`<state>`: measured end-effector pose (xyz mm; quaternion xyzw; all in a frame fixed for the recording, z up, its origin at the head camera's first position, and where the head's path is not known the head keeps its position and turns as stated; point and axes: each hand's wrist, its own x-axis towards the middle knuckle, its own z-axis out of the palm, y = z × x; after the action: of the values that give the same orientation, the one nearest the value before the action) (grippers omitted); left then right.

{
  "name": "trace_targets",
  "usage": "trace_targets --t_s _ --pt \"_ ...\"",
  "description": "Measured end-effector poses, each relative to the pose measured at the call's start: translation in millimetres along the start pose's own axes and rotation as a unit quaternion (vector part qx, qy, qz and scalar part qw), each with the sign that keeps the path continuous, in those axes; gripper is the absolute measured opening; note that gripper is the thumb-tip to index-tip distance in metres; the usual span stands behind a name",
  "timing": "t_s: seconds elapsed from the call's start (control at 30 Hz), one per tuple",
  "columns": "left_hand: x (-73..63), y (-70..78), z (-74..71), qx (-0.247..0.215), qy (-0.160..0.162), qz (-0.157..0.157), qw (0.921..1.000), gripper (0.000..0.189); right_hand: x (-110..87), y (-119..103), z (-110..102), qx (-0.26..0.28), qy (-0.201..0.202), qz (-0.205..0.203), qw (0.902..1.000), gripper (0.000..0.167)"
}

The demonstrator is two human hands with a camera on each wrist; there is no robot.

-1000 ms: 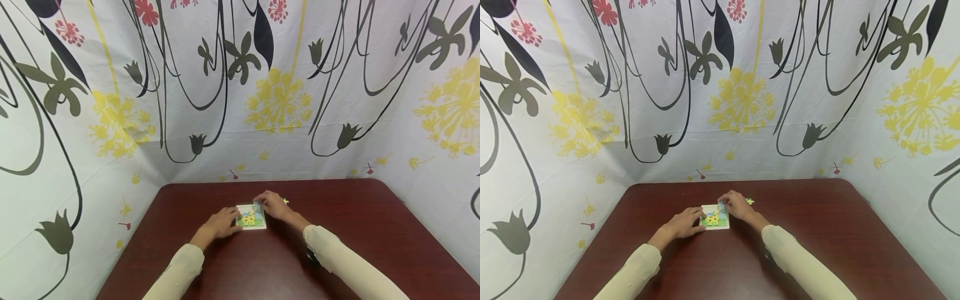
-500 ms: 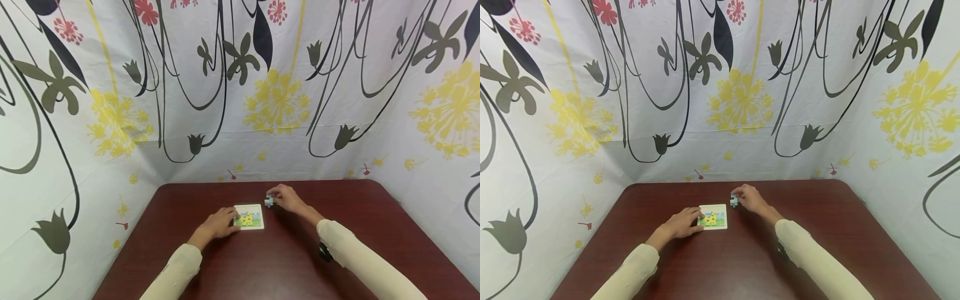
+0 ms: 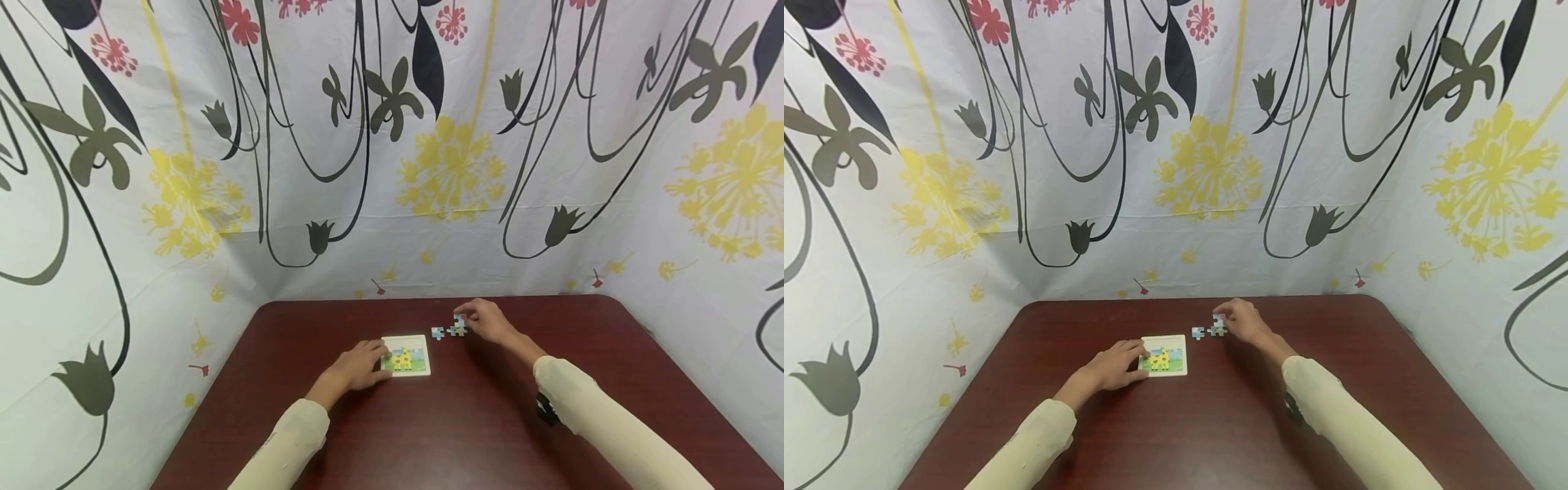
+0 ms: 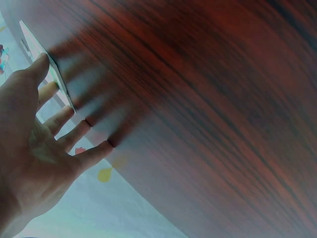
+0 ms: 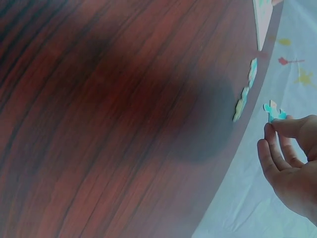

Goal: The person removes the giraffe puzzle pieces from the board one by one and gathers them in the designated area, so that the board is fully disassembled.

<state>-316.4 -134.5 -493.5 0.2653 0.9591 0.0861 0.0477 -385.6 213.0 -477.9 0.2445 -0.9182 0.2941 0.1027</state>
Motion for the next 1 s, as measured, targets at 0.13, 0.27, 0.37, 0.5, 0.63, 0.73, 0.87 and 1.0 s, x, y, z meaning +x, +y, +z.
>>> trace_targets --t_s 0.13,0.27,0.37,0.5,0.63,0.73,0.87,1.0 --pt "-0.4 -1.2 2.2 -0.003 -0.002 -0.002 1.0000 0.044 -3.1 9 -4 -0.004 0.002 0.005 1.0000 0.024" --pt "-1.0 -1.9 2.9 -0.004 0.001 -0.003 1.0000 0.044 -4.9 20 -7 -0.013 0.002 0.006 0.9999 0.024" --pt "-1.6 -1.8 1.9 -0.003 0.003 -0.004 1.0000 0.044 -5.6 27 -7 -0.016 0.001 0.009 0.9998 0.023" --pt "-1.8 -1.5 1.1 -0.001 0.005 -0.004 1.0000 0.043 -7.8 34 -6 -0.014 -0.002 0.019 0.9997 0.021" --pt "-2.4 -0.5 0.3 -0.006 0.003 -0.001 1.0000 0.043 -10.0 36 -4 -0.015 -0.011 0.029 0.9994 0.019" --pt "-2.3 -0.1 0.4 -0.006 0.001 0.000 1.0000 0.043 -10.9 37 -2 -0.022 -0.019 0.037 0.9989 0.019" --pt "-1.2 0.2 1.2 -0.006 0.001 -0.001 1.0000 0.044 -11.4 37 0 -0.028 -0.032 0.047 0.9980 0.019" --pt "-0.9 0.5 2.2 -0.006 0.003 -0.004 1.0000 0.044 -11.7 36 0 -0.028 -0.039 0.053 0.9974 0.020"
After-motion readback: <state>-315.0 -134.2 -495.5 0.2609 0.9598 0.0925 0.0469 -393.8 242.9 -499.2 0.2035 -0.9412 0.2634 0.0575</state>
